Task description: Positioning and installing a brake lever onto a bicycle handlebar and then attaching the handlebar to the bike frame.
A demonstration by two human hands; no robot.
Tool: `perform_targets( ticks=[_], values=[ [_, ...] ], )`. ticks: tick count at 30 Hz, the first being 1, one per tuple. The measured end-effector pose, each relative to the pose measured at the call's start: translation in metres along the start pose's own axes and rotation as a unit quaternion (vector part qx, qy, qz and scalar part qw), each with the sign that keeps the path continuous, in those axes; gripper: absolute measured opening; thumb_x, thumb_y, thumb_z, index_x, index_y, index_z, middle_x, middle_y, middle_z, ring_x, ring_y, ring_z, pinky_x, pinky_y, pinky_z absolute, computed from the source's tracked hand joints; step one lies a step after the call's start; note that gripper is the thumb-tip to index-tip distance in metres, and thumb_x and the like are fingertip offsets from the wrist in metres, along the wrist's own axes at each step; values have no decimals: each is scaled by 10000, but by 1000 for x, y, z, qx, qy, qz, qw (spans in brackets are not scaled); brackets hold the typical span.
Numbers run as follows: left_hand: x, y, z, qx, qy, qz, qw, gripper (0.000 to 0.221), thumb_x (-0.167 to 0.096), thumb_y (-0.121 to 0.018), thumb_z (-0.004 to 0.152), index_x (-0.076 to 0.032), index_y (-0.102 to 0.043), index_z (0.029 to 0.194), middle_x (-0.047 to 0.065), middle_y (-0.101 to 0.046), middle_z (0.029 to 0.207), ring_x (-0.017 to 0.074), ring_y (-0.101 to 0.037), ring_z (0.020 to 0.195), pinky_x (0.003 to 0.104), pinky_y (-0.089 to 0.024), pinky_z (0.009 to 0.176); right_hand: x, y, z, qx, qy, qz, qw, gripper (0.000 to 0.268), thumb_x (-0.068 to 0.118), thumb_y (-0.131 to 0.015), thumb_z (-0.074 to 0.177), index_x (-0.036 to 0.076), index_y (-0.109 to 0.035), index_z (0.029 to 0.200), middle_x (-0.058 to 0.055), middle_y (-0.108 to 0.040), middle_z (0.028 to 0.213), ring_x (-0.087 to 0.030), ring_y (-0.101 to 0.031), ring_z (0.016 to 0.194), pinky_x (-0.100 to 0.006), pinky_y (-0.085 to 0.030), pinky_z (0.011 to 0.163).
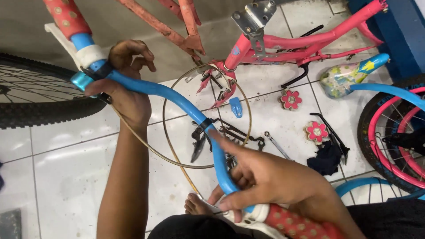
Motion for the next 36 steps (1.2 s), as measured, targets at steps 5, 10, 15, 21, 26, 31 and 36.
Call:
perform_targets(
  ticks=[5, 10, 15, 21, 26, 31, 36],
  values=[
    [8, 9, 2, -2, -10, 70, 998, 1101, -950, -126, 800, -68, -547, 1305, 93, -584, 1146, 199, -567, 1036, 320, -486, 790, 6, -11, 15, -65, -76, -258, 961, 1069, 176, -648, 879, 178, 79, 1663, -54, -821, 1030, -139, -698, 698, -255, -549, 580],
    [9, 6, -5, 17, -36, 141, 989, 1174, -951, -63, 832, -46, -548, 1401, 98, -556, 1281, 198, -549, 1116, 312, -455, 838, -8, -9, 9, -162, -148, -483, 848, 833, 316, -559, 955, 173, -130, 1655, -46, -793, 776, -249, -727, 579, -427, -515, 535],
    [31, 17, -12, 27, -76, 160, 984, 1166, -954, -104, 782, -130, -457, 1527, 133, -566, 1296, 227, -560, 1147, 353, -456, 866, -42, 0, 8, -169, 27, -641, 748, 694, 206, -582, 972, -80, -292, 1533, -144, -743, 777, -314, -690, 454, -427, -555, 425],
    [17, 47, -67, 113, 24, 385, 916, 805, -522, -626, 951, -46, -407, 1562, 215, -397, 1447, 387, -462, 1302, 499, -476, 1019, -65, 5, 13, -181, 87, -735, 648, 677, 152, -581, 943, -152, -338, 1497, -140, -686, 769, -252, -659, 450, -380, -539, 384],
    [22, 73, -166, -65, 221, 127, 965, 349, -183, -545, 1039, 15, -574, 1326, 198, -624, 1267, 344, -630, 1185, 452, -552, 986, -92, -9, 24, -166, 126, -815, 541, 730, 53, -598, 829, -167, -382, 1492, -161, -660, 797, -167, -565, 479, -277, -513, 478],
    [7, 43, -216, -372, 348, -136, 850, 783, -599, -172, 1028, -12, -537, 1395, 216, -674, 1149, 358, -696, 1081, 443, -595, 824, -135, -22, 60, -209, 135, -836, 489, 696, 145, -589, 897, -73, -408, 1533, -139, -628, 824, -204, -603, 616, -345, -508, 729],
    [7, 28, -221, -455, 405, -174, 773, 860, -642, -192, 940, -33, -408, 1507, 273, -552, 1390, 404, -574, 1275, 592, -474, 1079, -193, 1, 102, -292, 126, -821, 474, 657, 157, -556, 980, -40, -333, 1566, -121, -646, 896, -172, -577, 606, -336, -472, 731]
  ],
)
Point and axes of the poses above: each hand's wrist, its own z-axis towards the middle knuckle, its own y-axis out of the back of the hand, x = y × z, the point moved 1 cm from there along z, towards the middle knuckle
